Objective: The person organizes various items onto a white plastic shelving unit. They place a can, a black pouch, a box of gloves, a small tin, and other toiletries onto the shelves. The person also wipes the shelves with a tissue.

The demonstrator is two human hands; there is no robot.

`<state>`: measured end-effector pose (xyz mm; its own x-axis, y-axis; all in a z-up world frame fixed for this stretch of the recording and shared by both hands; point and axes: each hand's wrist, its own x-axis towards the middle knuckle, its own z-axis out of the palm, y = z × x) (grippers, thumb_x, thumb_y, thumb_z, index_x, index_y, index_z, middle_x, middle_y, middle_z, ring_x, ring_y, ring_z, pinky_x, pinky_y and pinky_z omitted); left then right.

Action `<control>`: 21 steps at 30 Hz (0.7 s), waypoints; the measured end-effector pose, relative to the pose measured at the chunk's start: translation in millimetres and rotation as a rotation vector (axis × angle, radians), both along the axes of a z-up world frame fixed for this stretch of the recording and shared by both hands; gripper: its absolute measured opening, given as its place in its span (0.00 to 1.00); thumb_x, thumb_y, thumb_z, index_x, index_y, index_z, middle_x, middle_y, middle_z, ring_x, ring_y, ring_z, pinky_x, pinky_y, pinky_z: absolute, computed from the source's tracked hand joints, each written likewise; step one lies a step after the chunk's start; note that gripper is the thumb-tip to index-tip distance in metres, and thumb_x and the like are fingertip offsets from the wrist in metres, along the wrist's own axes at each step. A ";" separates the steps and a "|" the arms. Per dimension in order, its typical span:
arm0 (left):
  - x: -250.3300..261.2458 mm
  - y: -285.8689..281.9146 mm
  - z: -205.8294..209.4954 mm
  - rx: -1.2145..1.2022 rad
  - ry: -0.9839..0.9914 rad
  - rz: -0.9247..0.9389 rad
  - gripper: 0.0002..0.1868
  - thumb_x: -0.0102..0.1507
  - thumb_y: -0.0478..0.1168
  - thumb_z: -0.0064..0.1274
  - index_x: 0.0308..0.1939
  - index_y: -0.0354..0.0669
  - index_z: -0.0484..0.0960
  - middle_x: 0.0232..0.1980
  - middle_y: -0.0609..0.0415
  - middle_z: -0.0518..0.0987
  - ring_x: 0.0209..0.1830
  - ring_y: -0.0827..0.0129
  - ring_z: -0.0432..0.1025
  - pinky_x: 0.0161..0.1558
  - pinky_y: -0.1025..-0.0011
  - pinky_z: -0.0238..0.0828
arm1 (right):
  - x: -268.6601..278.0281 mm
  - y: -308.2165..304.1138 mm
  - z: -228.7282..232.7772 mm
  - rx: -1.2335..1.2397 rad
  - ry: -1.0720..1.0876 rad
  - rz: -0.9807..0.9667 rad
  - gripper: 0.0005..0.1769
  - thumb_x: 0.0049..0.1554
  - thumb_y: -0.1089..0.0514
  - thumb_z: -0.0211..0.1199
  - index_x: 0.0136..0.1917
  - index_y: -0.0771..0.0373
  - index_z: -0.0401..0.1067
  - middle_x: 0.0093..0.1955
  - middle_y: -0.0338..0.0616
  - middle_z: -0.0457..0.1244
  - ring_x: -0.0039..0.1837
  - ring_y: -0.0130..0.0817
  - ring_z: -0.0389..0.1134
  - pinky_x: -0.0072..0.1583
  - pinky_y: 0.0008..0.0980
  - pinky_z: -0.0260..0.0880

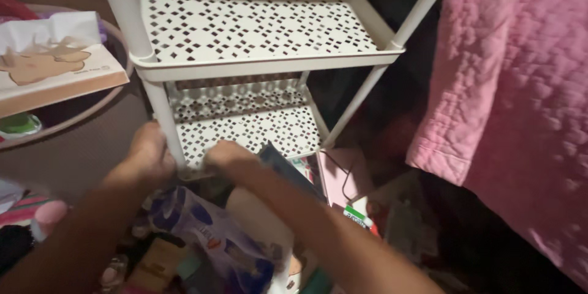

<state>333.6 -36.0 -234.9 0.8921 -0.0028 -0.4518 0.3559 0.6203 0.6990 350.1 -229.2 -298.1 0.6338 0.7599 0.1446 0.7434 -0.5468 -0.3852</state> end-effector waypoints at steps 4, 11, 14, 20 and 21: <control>-9.4 -5.5 -2.3 0.043 -0.047 0.017 0.19 0.69 0.38 0.31 0.54 0.38 0.77 0.51 0.41 0.83 0.51 0.53 0.79 0.56 0.56 0.78 | 3.7 -84.7 13.6 0.230 0.097 0.021 0.09 0.53 0.55 0.58 0.36 0.55 0.78 0.37 0.47 0.69 0.42 0.44 0.73 0.47 0.41 0.72; -32.0 -19.3 51.5 -0.031 0.002 0.033 0.19 0.70 0.38 0.30 0.54 0.36 0.77 0.52 0.39 0.82 0.52 0.52 0.80 0.55 0.54 0.76 | 30.3 -162.5 21.1 -0.500 -0.078 -0.715 0.11 0.52 0.57 0.64 0.47 0.59 0.82 0.49 0.56 0.70 0.54 0.52 0.73 0.56 0.46 0.75; -41.2 -18.7 72.5 0.004 -0.018 0.001 0.20 0.69 0.37 0.29 0.54 0.36 0.78 0.51 0.39 0.83 0.52 0.52 0.80 0.55 0.53 0.78 | 45.0 -178.4 -6.5 -0.299 -0.090 -0.967 0.11 0.52 0.61 0.63 0.47 0.64 0.81 0.50 0.59 0.70 0.55 0.54 0.73 0.56 0.45 0.75; -25.6 -13.5 54.1 0.065 0.002 0.030 0.21 0.69 0.39 0.29 0.52 0.38 0.79 0.48 0.42 0.82 0.49 0.53 0.79 0.50 0.53 0.79 | 80.3 -92.6 -24.8 -0.109 0.071 -0.878 0.10 0.52 0.59 0.64 0.44 0.68 0.78 0.47 0.63 0.69 0.53 0.56 0.73 0.56 0.48 0.74; -21.9 -11.6 49.8 0.080 0.012 0.034 0.21 0.69 0.39 0.29 0.52 0.38 0.79 0.48 0.42 0.83 0.49 0.53 0.79 0.49 0.54 0.79 | 75.9 -60.6 -29.9 -0.042 0.160 -0.820 0.11 0.50 0.59 0.66 0.41 0.70 0.78 0.45 0.65 0.69 0.53 0.56 0.72 0.56 0.46 0.74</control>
<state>311.7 -47.6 -185.1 0.8858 0.0640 -0.4596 0.3438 0.5747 0.7427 426.0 -289.8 -328.0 0.9986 0.0511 -0.0125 0.0411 -0.9066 -0.4200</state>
